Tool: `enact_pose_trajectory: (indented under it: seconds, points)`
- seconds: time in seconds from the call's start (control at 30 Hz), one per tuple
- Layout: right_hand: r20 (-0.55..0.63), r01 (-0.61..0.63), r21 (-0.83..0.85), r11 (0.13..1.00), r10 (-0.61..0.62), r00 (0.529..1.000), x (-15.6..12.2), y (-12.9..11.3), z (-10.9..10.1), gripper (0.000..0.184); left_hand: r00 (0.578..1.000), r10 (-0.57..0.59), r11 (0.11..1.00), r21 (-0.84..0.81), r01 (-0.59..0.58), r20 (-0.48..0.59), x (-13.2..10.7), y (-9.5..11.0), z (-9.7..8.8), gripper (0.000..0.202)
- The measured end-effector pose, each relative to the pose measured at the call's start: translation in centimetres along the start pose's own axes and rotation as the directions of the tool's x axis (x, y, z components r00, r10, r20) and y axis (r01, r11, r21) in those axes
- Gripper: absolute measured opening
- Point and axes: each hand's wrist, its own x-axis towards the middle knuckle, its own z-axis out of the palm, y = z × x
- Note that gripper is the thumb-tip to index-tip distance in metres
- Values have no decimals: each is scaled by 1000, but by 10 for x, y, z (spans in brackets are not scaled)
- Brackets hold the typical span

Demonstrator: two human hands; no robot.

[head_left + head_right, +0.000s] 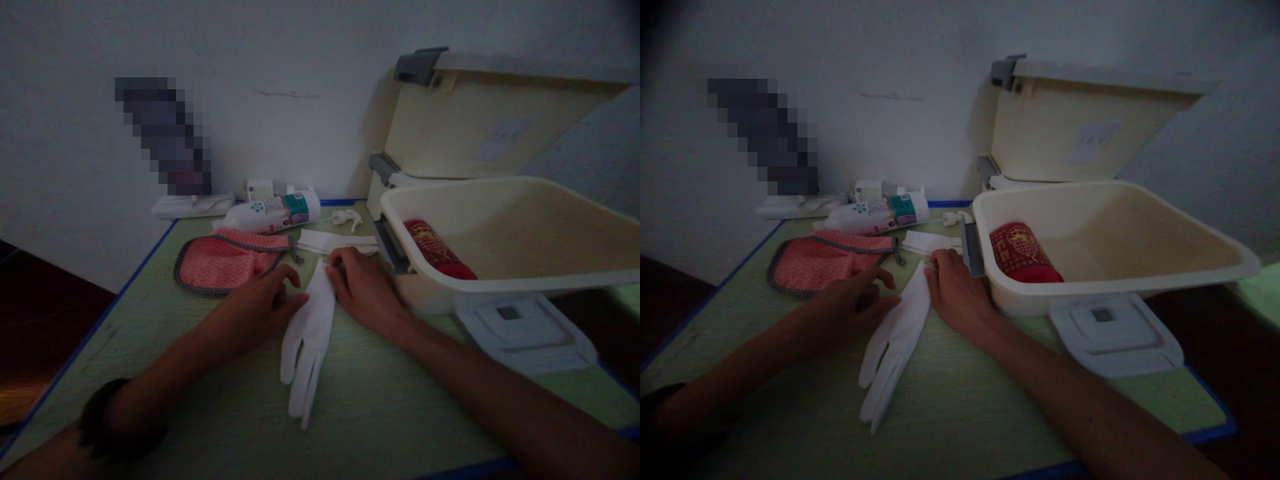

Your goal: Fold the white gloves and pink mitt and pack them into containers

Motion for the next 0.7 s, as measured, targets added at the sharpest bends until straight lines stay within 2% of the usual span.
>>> enact_pose_trajectory:
  seconds: [0.2,0.43,0.7]
  points:
    - [45,29,-56,998,-26,999,-1,1,0,21,999,-39,987,153,39,-7,-3,0,8,29]
    - [74,54,-9,998,-54,996,-1,-1,-3,15,998,-58,995,80,56,29,0,-4,6,25]
    - [44,2,17,1000,-3,999,-1,-2,-3,12,998,-52,997,63,51,26,-2,-4,5,27]
